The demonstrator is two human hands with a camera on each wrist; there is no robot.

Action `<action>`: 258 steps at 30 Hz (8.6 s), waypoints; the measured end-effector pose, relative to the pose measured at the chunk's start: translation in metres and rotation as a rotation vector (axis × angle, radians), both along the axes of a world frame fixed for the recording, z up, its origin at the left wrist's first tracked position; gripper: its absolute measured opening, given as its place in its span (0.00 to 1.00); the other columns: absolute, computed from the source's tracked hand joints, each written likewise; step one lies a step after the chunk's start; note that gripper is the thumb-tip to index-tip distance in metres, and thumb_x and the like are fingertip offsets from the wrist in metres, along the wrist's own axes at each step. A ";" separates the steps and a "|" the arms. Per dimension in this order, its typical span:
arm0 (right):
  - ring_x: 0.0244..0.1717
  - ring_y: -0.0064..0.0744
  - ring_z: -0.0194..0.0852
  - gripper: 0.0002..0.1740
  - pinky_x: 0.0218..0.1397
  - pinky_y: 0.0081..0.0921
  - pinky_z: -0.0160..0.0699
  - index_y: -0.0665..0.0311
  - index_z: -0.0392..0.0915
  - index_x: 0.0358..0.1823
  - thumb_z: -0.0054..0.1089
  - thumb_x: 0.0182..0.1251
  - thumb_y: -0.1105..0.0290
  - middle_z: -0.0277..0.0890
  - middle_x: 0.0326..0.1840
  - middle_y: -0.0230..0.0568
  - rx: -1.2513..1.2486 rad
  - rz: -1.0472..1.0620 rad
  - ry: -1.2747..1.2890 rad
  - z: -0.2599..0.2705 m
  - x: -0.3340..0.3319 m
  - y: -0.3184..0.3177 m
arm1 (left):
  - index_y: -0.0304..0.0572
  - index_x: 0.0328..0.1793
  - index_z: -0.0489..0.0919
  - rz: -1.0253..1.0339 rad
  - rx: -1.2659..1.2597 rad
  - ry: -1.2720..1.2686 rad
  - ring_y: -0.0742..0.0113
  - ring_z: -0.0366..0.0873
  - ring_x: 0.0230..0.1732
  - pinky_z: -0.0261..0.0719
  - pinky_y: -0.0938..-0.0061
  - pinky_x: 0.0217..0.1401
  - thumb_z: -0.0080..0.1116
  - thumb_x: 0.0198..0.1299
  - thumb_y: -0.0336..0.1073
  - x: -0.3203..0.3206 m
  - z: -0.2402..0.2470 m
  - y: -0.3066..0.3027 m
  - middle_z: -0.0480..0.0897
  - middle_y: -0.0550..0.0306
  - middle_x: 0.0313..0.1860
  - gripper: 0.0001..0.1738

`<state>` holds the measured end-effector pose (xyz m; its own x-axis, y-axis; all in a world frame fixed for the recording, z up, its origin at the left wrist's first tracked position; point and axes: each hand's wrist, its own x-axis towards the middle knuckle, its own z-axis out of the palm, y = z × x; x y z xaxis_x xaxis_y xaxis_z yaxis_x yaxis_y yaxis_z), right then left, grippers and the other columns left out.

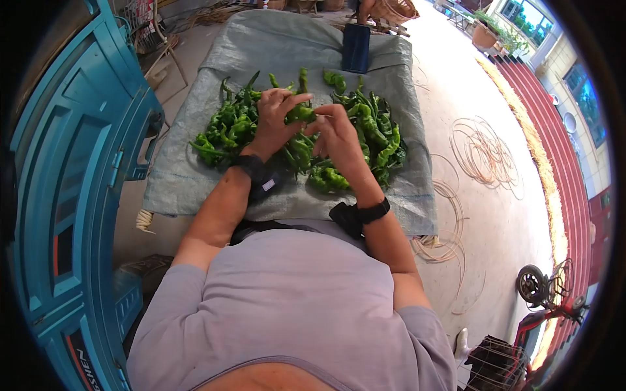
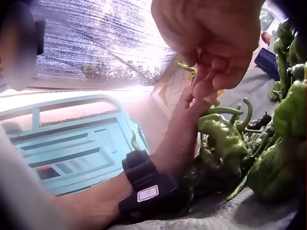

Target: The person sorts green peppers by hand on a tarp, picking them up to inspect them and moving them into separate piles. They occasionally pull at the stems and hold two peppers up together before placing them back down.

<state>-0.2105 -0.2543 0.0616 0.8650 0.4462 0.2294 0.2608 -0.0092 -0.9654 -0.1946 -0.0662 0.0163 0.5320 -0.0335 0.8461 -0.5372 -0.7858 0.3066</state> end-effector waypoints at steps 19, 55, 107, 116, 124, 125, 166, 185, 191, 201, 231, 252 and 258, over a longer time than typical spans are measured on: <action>0.46 0.46 0.80 0.18 0.53 0.43 0.71 0.57 0.75 0.56 0.52 0.72 0.55 0.83 0.41 0.43 -0.787 -0.976 -0.441 -0.015 0.043 -0.068 | 0.54 0.49 0.84 0.018 -0.114 0.030 0.50 0.65 0.66 0.62 0.52 0.68 0.63 0.49 0.36 0.014 -0.016 0.005 0.77 0.56 0.56 0.18; 0.45 0.46 0.84 0.17 0.44 0.42 0.78 0.57 0.83 0.41 0.65 0.60 0.52 0.85 0.39 0.44 -1.258 -0.421 -0.398 0.002 -0.005 -0.044 | 0.57 0.54 0.84 0.101 -0.068 0.124 0.47 0.61 0.69 0.60 0.51 0.73 0.60 0.52 0.36 0.015 -0.021 -0.001 0.74 0.53 0.61 0.21; 0.49 0.28 0.84 0.07 0.39 0.16 0.89 0.65 0.78 0.45 0.60 0.71 0.71 0.83 0.42 0.38 1.395 -0.469 -0.156 0.057 -0.047 -0.240 | 0.45 0.62 0.75 -0.869 -0.673 0.885 0.73 0.79 0.40 0.77 0.78 0.40 0.56 0.70 0.37 -0.087 0.140 -0.138 0.82 0.56 0.44 0.17; 0.50 0.32 0.85 0.05 0.45 0.20 0.92 0.69 0.78 0.43 0.61 0.69 0.75 0.84 0.44 0.46 1.517 -0.568 -0.247 0.066 -0.055 -0.254 | 0.46 0.66 0.71 -1.043 -0.954 0.713 0.69 0.81 0.45 0.78 0.75 0.44 0.49 0.74 0.41 -0.108 0.165 -0.164 0.83 0.52 0.49 0.18; 0.54 0.37 0.83 0.08 0.50 0.25 0.91 0.67 0.73 0.47 0.60 0.69 0.77 0.81 0.49 0.49 1.593 -0.527 -0.257 0.059 -0.051 -0.261 | 0.47 0.65 0.71 -1.150 -0.951 0.737 0.67 0.81 0.51 0.79 0.75 0.49 0.53 0.72 0.36 -0.110 0.165 -0.175 0.81 0.48 0.55 0.17; 0.55 0.38 0.82 0.08 0.51 0.25 0.91 0.68 0.73 0.47 0.59 0.69 0.78 0.81 0.50 0.49 1.606 -0.509 -0.266 0.057 -0.049 -0.260 | 0.48 0.65 0.71 -1.167 -0.933 0.759 0.67 0.81 0.52 0.79 0.75 0.50 0.53 0.71 0.35 -0.111 0.168 -0.177 0.80 0.47 0.57 0.17; 0.37 0.24 0.81 0.12 0.42 0.21 0.82 0.64 0.74 0.49 0.61 0.69 0.68 0.82 0.48 0.40 0.639 -0.538 0.056 0.035 -0.035 -0.152 | 0.43 0.63 0.72 -1.034 -0.947 0.797 0.66 0.81 0.51 0.79 0.73 0.54 0.58 0.66 0.26 -0.088 0.126 -0.170 0.79 0.56 0.54 0.19; 0.51 0.43 0.80 0.12 0.50 0.41 0.78 0.54 0.80 0.42 0.66 0.56 0.64 0.80 0.46 0.38 -1.119 -0.715 -0.209 -0.035 -0.008 -0.172 | 0.49 0.54 0.82 0.427 0.305 0.247 0.51 0.78 0.49 0.75 0.57 0.56 0.66 0.57 0.40 -0.051 0.099 -0.024 0.81 0.51 0.46 0.19; 0.47 0.42 0.81 0.10 0.48 0.39 0.77 0.56 0.80 0.39 0.63 0.57 0.62 0.83 0.41 0.39 -0.997 -0.718 -0.111 -0.001 -0.021 -0.188 | 0.42 0.52 0.80 -0.215 0.058 0.570 0.54 0.81 0.44 0.77 0.61 0.51 0.64 0.56 0.39 -0.053 0.099 -0.061 0.82 0.48 0.44 0.19; 0.37 0.39 0.82 0.12 0.42 0.33 0.78 0.61 0.77 0.43 0.65 0.61 0.67 0.83 0.40 0.40 -0.517 -0.575 -0.506 0.060 -0.012 -0.109 | 0.39 0.49 0.82 0.041 0.448 0.782 0.44 0.82 0.49 0.80 0.54 0.48 0.63 0.57 0.46 -0.014 0.023 -0.110 0.82 0.39 0.46 0.20; 0.43 0.41 0.82 0.14 0.44 0.35 0.77 0.54 0.80 0.45 0.63 0.60 0.60 0.84 0.37 0.35 -0.945 -0.163 -0.326 0.017 -0.028 -0.087 | 0.41 0.56 0.76 0.288 0.001 0.637 0.43 0.84 0.44 0.80 0.55 0.51 0.63 0.58 0.46 -0.036 0.096 -0.048 0.86 0.43 0.41 0.24; 0.27 0.19 0.75 0.19 0.31 0.18 0.74 0.68 0.75 0.57 0.58 0.73 0.63 0.79 0.34 0.33 -0.337 -0.055 -0.111 0.026 -0.031 -0.093 | 0.40 0.61 0.77 -0.610 0.070 0.551 0.60 0.82 0.45 0.80 0.69 0.49 0.60 0.55 0.24 -0.043 0.071 -0.080 0.80 0.49 0.51 0.25; 0.29 0.18 0.77 0.18 0.34 0.15 0.77 0.65 0.76 0.58 0.52 0.78 0.59 0.80 0.37 0.35 0.038 -0.065 -0.083 0.034 -0.034 -0.092 | 0.41 0.55 0.80 -0.480 -0.028 0.393 0.57 0.82 0.43 0.80 0.70 0.47 0.56 0.53 0.21 -0.057 0.099 -0.074 0.80 0.50 0.47 0.21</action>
